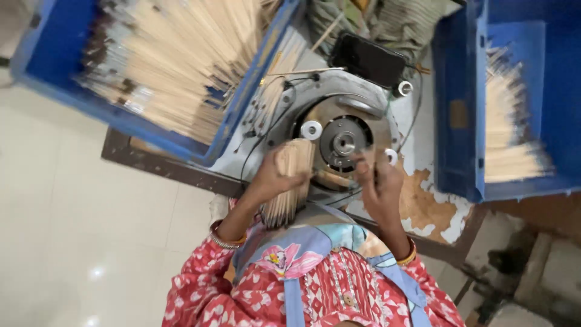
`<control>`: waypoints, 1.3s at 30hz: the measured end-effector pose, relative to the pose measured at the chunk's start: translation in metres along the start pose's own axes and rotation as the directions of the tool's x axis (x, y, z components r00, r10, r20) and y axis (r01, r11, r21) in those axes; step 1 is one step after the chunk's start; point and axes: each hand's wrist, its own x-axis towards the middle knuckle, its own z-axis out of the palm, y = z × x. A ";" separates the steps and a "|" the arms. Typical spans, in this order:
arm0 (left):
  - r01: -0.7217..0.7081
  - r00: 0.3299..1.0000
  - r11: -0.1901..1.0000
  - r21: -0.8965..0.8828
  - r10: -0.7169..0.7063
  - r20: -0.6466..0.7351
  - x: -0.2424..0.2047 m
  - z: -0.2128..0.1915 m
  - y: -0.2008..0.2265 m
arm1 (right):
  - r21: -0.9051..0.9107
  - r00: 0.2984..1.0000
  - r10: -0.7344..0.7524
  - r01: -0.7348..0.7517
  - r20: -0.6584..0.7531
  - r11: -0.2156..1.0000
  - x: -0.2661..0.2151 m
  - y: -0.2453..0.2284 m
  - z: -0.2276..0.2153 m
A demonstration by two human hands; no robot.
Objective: The person stands at a workstation and repeatedly feeds bundles of thin wooden sticks into a central rotating machine. They transfer the processed sticks from the machine into a blue plastic bin on the right side of the frame.
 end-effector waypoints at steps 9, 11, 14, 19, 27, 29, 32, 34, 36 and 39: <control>0.073 0.987 0.996 0.046 -0.066 -0.144 0.017 0.011 -0.040 | -0.512 0.907 -0.222 0.390 0.359 0.765 0.019 0.019 -0.008; 0.172 0.969 0.974 -0.149 -0.194 -0.151 0.005 0.003 -0.032 | -0.550 0.930 -0.246 0.362 0.275 0.753 0.024 0.014 0.003; 0.282 0.947 0.871 -0.402 -0.320 -0.030 0.003 0.000 -0.038 | -0.617 0.940 -0.311 0.329 0.141 0.715 0.028 0.023 0.002; 0.254 0.960 0.917 -0.308 -0.277 -0.033 -0.009 0.000 -0.070 | -0.690 0.958 -0.241 0.279 0.154 0.668 0.044 0.054 0.011; 0.121 0.972 0.964 0.237 -0.164 0.169 0.008 0.009 0.045 | -0.334 0.841 -0.414 0.524 0.348 0.784 0.006 -0.002 0.006; 0.058 0.968 0.994 0.094 -0.079 0.239 0.011 0.013 0.022 | -0.369 0.903 -0.317 0.412 0.291 0.833 0.001 -0.004 -0.020; 0.225 0.964 0.972 -0.074 -0.211 0.164 0.015 0.004 -0.014 | -0.379 0.935 -0.293 0.349 0.199 0.857 0.007 -0.013 -0.042; 0.422 0.906 0.902 -0.089 -0.414 0.092 0.006 -0.002 -0.024 | -0.384 0.932 -0.344 0.359 0.110 0.851 0.014 0.000 -0.037; 0.547 0.830 0.753 -0.365 -0.546 0.117 0.004 -0.007 -0.016 | -0.527 0.879 -0.460 0.452 0.125 0.720 0.037 0.026 -0.020; 0.414 0.904 0.819 -0.397 -0.422 0.073 -0.010 -0.010 -0.024 | -0.607 0.926 -0.334 0.369 0.175 0.704 0.047 0.059 -0.004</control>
